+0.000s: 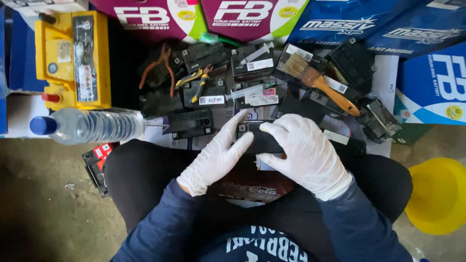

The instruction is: Repairing and maintaining small lead-acid batteries using a syringe, brush, and screwdriver

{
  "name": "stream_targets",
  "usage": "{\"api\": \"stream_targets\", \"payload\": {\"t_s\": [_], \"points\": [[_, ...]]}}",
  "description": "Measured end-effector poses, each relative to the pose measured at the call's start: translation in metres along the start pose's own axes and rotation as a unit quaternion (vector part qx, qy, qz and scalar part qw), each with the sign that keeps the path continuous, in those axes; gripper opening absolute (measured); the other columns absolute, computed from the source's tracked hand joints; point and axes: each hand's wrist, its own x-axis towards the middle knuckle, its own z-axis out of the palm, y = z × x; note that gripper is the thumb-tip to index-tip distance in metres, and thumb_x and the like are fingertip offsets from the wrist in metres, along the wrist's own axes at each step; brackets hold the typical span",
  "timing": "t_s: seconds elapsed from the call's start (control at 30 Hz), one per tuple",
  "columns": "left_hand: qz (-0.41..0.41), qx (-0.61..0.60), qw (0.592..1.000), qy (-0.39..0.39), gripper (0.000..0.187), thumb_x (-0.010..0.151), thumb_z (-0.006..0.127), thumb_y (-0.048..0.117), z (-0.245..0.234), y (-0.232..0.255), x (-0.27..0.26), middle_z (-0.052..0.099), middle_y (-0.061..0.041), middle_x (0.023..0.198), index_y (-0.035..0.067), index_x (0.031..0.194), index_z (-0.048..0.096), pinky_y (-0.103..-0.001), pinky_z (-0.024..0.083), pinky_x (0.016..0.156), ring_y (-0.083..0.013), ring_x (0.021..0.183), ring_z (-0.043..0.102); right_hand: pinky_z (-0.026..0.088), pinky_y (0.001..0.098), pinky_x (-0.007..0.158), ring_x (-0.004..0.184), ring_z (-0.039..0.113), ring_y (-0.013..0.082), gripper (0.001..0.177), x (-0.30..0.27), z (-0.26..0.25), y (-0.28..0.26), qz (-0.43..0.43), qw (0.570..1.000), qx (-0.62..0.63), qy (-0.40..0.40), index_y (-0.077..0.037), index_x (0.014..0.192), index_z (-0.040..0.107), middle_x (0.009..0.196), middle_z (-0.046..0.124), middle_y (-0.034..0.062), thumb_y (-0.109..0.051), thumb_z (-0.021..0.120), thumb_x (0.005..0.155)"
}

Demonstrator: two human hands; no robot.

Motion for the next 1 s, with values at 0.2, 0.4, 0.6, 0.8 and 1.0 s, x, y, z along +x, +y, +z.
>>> {"api": "stream_targets", "payload": {"t_s": [0.2, 0.4, 0.6, 0.8, 1.0], "points": [[0.032, 0.140, 0.988, -0.055, 0.111, 0.078, 0.083, 0.040, -0.014, 0.002, 0.000, 0.030, -0.022, 0.166, 0.002, 0.160, 0.019, -0.040, 0.024, 0.123, -0.0292, 0.154, 0.030, 0.051, 0.0427, 0.094, 0.113, 0.061, 0.0293, 0.068, -0.008, -0.003, -0.001, 0.034, 0.999, -0.040, -0.008, -0.010, 0.128, 0.064, 0.117, 0.065, 0.0085, -0.047, 0.084, 0.075], [0.151, 0.249, 0.957, -0.017, 0.093, 0.068, 0.090, 0.028, -0.015, -0.003, 0.013, 0.059, -0.018, 0.141, 0.007, 0.146, 0.045, -0.041, 0.046, 0.107, -0.0341, 0.126, 0.061, 0.051, 0.0402, 0.089, 0.109, 0.060, 0.0259, 0.067, -0.004, -0.009, 0.000, 0.010, 0.990, -0.133, -0.034, -0.014, 0.124, 0.066, 0.114, 0.065, 0.0055, -0.053, 0.082, 0.073], [0.138, 0.293, 0.944, -0.066, 0.082, 0.068, 0.089, 0.033, -0.028, 0.007, 0.028, 0.068, -0.014, 0.130, 0.010, 0.138, 0.053, -0.042, 0.051, 0.095, -0.0352, 0.112, 0.069, 0.049, 0.0395, 0.082, 0.096, 0.059, 0.0241, 0.064, 0.006, -0.013, -0.001, 0.004, 0.984, -0.171, -0.059, -0.018, 0.117, 0.066, 0.099, 0.063, 0.0011, -0.061, 0.081, 0.071], [0.148, 0.292, 0.938, -0.112, 0.080, 0.068, 0.088, 0.033, -0.039, 0.013, 0.040, 0.072, -0.013, 0.122, 0.012, 0.137, 0.054, -0.043, 0.052, 0.092, -0.0355, 0.107, 0.069, 0.048, 0.0389, 0.078, 0.091, 0.060, 0.0236, 0.066, 0.015, -0.017, 0.003, -0.007, 0.983, -0.160, -0.088, -0.018, 0.114, 0.067, 0.093, 0.063, -0.0003, -0.068, 0.080, 0.073], [0.173, 0.278, 0.940, -0.093, 0.076, 0.067, 0.088, 0.033, -0.036, 0.014, 0.040, 0.073, -0.014, 0.115, 0.010, 0.133, 0.058, -0.042, 0.053, 0.089, -0.0351, 0.103, 0.071, 0.048, 0.0421, 0.075, 0.089, 0.059, 0.0268, 0.060, 0.016, -0.018, 0.007, -0.004, 0.989, -0.120, -0.085, -0.017, 0.108, 0.066, 0.092, 0.061, 0.0022, -0.064, 0.081, 0.073]]}}
